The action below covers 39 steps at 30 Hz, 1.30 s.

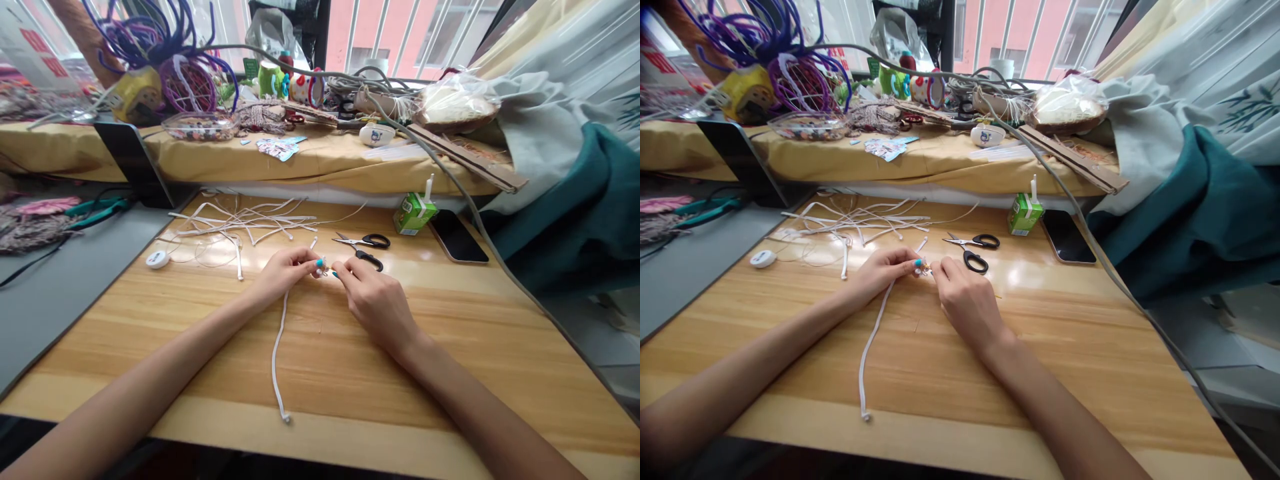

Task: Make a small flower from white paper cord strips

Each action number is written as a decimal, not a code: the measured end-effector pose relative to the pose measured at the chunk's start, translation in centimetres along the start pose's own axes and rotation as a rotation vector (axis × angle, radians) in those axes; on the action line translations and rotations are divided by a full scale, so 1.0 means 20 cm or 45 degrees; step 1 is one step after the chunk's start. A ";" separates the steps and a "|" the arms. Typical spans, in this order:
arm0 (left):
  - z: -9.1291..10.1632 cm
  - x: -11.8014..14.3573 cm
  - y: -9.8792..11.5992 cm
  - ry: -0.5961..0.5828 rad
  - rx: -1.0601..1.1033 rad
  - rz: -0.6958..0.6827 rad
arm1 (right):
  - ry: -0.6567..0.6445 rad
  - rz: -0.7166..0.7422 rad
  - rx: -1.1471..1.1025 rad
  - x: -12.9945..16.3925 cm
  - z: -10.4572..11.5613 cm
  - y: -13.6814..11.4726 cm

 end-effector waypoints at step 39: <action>0.02 0.03 0.01 0.208 -0.693 0.004 | -0.120 -0.102 0.211 0.00 -0.07 -0.11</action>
Point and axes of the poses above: each hand's wrist, its own x-axis away from the middle knuckle, its own z-axis out of the back of the hand, y = z × x, the point moved 8 cm from there along -x, towards the middle knuckle, and after that the axes turned 1 degree about -x, right-handed, at the moved point
